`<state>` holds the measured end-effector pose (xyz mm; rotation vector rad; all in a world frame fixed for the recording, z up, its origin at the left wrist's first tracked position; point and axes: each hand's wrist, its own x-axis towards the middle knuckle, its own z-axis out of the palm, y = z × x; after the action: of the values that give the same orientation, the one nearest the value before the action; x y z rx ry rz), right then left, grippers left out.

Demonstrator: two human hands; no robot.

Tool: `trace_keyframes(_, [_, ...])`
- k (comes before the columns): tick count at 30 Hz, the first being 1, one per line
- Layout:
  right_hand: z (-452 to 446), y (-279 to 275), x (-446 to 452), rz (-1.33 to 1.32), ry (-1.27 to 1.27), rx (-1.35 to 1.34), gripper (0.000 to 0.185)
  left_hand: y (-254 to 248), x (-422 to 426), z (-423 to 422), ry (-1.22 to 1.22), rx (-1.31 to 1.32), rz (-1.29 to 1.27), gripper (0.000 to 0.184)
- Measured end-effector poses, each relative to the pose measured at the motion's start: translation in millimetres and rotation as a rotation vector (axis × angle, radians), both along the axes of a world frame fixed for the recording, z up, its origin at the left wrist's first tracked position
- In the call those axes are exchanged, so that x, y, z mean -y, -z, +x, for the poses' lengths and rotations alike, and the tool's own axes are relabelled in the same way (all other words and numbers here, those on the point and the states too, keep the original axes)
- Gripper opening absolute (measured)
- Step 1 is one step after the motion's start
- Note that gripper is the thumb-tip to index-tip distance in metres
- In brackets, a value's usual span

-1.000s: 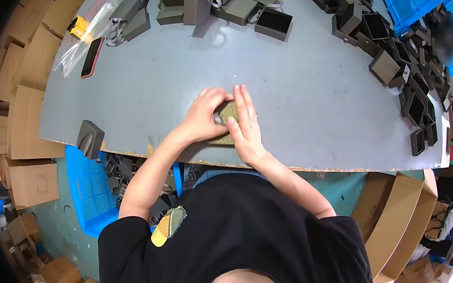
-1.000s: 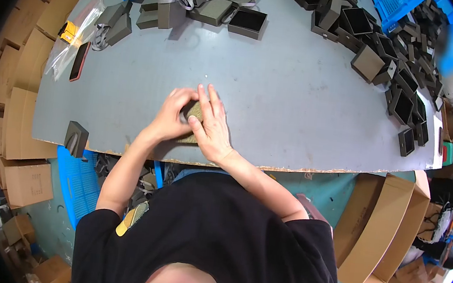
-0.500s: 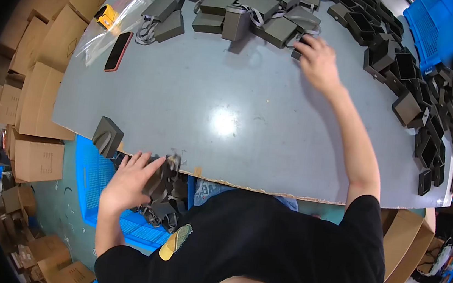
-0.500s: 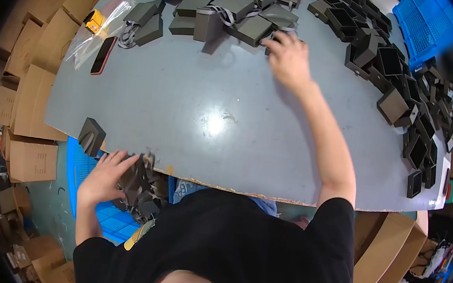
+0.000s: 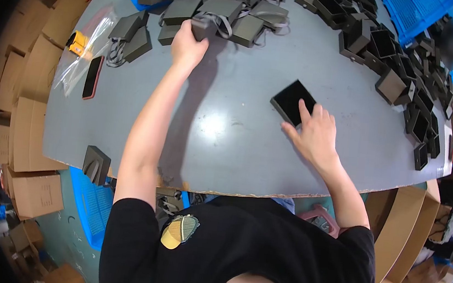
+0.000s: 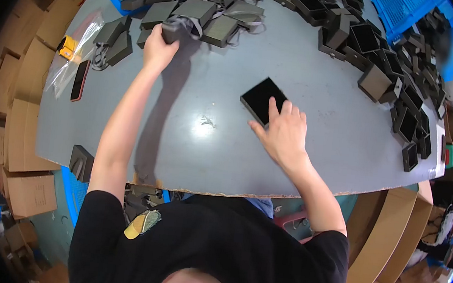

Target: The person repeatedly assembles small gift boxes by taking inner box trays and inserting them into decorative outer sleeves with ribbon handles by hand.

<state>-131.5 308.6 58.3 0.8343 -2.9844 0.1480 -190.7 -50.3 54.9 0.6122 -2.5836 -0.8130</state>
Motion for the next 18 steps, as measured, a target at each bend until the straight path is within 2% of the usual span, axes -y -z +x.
trace_keyframes(3, [16, -9, -28, -0.076, -0.023, -0.020, 0.060, 11, -12, 68, 0.371, -0.310, -0.347, 0.060])
trace_keyframes(5, [22, -19, -36, -0.115, -0.023, 0.010, 0.056, 11, -31, 125, 0.469, -0.228, -0.446, 0.062])
trace_keyframes(7, [21, -17, -32, -0.233, -0.071, 0.039, 0.053, 20, -45, 168, 0.531, -0.260, -0.566, 0.066])
trace_keyframes(9, [22, -11, -26, -0.373, -0.181, 0.006, 0.052, 25, -60, 202, 0.491, -0.182, -0.489, 0.063])
trace_keyframes(10, [24, -17, -24, -0.364, -0.210, 0.115, 0.052, 25, -67, 214, 0.456, -0.142, -0.432, 0.062])
trace_keyframes(12, [26, -20, -28, -0.325, -0.262, 0.145, 0.052, 25, -68, 229, 0.437, -0.042, -0.358, 0.059])
trace_keyframes(15, [19, -16, -20, -0.431, -0.329, 0.253, 0.060, 13, -66, 229, 0.513, -0.093, -0.293, 0.059])
trace_keyframes(16, [14, -17, -12, -0.493, -0.345, 0.301, 0.064, 7, -61, 223, 0.583, -0.026, -0.288, 0.073])
trace_keyframes(18, [7, -28, 23, -0.355, -0.558, 0.063, 0.081, 3, -54, 209, 0.636, 0.109, -0.240, 0.081])
